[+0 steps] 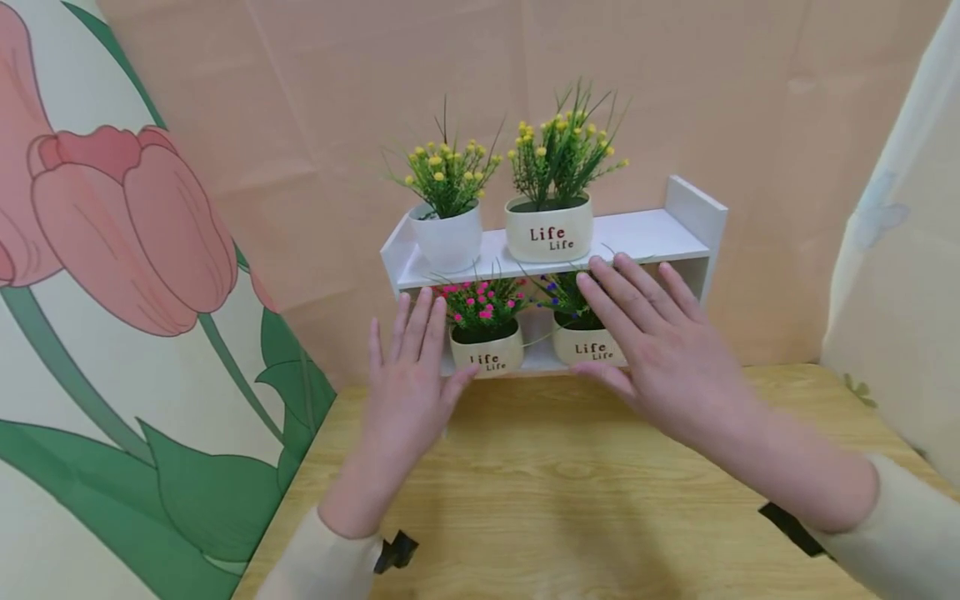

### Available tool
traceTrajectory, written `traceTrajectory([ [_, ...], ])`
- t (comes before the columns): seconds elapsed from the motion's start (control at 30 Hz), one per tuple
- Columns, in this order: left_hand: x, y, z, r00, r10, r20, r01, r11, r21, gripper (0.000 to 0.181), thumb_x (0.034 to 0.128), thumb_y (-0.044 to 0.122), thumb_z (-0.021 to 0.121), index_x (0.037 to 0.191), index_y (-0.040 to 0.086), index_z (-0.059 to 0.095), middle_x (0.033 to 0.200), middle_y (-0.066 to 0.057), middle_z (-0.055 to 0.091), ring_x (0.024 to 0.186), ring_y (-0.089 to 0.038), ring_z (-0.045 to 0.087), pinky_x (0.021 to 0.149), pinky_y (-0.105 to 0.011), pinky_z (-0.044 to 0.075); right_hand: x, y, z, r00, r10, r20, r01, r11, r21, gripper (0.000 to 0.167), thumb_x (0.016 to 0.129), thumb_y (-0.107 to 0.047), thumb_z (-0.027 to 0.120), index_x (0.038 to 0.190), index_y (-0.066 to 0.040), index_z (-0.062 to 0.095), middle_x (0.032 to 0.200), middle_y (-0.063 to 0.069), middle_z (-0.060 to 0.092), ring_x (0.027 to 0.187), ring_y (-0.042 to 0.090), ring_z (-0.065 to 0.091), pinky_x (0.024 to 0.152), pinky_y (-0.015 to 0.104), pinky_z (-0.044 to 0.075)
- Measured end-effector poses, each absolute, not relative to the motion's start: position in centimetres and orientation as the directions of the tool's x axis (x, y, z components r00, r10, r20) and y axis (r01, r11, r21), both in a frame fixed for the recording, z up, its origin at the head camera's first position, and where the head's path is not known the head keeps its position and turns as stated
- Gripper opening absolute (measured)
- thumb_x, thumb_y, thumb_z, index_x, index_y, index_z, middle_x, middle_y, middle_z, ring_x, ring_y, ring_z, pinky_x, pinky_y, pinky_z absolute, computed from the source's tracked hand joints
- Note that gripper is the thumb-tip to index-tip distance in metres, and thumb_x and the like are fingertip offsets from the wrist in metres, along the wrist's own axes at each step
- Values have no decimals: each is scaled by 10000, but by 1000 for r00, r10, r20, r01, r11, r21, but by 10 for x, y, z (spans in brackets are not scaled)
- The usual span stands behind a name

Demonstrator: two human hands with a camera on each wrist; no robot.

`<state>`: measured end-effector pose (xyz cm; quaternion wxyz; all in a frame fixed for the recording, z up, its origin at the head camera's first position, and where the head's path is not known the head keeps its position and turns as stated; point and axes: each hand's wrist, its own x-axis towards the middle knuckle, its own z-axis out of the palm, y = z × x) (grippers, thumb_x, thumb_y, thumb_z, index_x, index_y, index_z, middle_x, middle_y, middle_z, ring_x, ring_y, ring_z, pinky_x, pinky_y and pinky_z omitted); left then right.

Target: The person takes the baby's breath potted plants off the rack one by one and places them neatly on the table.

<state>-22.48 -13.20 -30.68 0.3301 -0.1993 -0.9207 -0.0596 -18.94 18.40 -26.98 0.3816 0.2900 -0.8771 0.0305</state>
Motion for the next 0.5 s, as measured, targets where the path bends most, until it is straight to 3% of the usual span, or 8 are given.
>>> traceTrajectory([
  [0.37, -239, -146, -283, -720, 301, 625, 376, 927, -12, 918, 1107, 572, 599, 1759, 53, 214, 1839, -140, 141, 1701, -347, 35, 1345, -645, -14, -203, 191, -244, -569, -474, 672, -513, 843, 160, 1008, 1073, -813, 142, 1750, -81, 286, 1806, 138, 278, 1674, 349, 211, 1366, 574, 109],
  [0.5, -246, -152, -277, -693, 304, 654, 390, 921, -15, 908, 1105, 543, 626, 1749, 34, 238, 1828, -167, 176, 1698, -358, 67, 1347, -651, 14, -209, 192, -239, -583, -470, 662, -510, 847, 152, 943, 1107, -762, 320, 1755, -78, 267, 1799, 166, 282, 1675, 358, 202, 1363, 585, 114],
])
